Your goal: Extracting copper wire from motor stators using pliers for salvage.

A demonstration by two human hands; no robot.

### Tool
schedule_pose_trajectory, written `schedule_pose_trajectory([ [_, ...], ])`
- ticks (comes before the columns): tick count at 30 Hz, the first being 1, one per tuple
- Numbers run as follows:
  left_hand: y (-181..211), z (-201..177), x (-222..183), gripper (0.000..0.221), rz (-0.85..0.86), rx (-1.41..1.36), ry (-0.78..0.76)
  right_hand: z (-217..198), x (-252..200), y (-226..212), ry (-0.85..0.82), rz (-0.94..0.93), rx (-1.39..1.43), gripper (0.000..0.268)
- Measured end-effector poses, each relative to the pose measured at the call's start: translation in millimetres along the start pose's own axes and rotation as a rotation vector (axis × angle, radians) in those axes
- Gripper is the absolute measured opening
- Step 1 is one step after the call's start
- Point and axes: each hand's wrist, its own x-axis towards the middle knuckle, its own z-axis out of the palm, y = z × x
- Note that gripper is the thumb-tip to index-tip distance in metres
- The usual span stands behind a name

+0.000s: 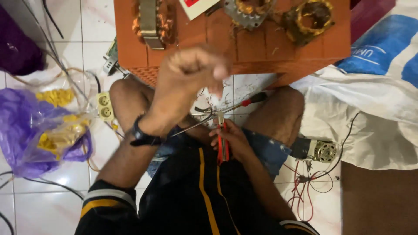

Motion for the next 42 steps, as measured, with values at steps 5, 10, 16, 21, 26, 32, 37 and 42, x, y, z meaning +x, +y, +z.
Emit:
schedule_pose_trajectory([
  [5,12,9,53,0.009,0.111,0.212,-0.053,6,-4,-7,-0.002,-0.030,-0.002,0.046],
  [10,1,18,82,0.011,0.127,0.193,-0.080,2,-3,-3,-0.025,-0.044,0.027,0.048],
  [16,1,23,110,0.008,0.186,0.418,-0.093,8,-7,-13,-0.048,-0.028,-0.036,0.049],
  [21,12,14,109,0.017,0.259,0.669,-0.021,9,-9,-13,-0.025,-0.024,-0.035,0.046],
  [26,39,-2,69,0.017,0.212,0.614,0.124,-13,4,7,0.004,0.034,-0.019,0.040],
  [32,86,-31,23,0.018,0.194,0.488,0.290,-28,12,14,-0.013,-0.047,-0.100,0.043],
  [37,105,-71,-41,0.013,0.356,0.372,0.484,-33,17,11,-0.056,-0.009,-0.102,0.058],
  [42,68,-133,-108,0.021,0.172,0.252,0.860,-14,10,-3,0.061,0.053,-0.207,0.031],
])
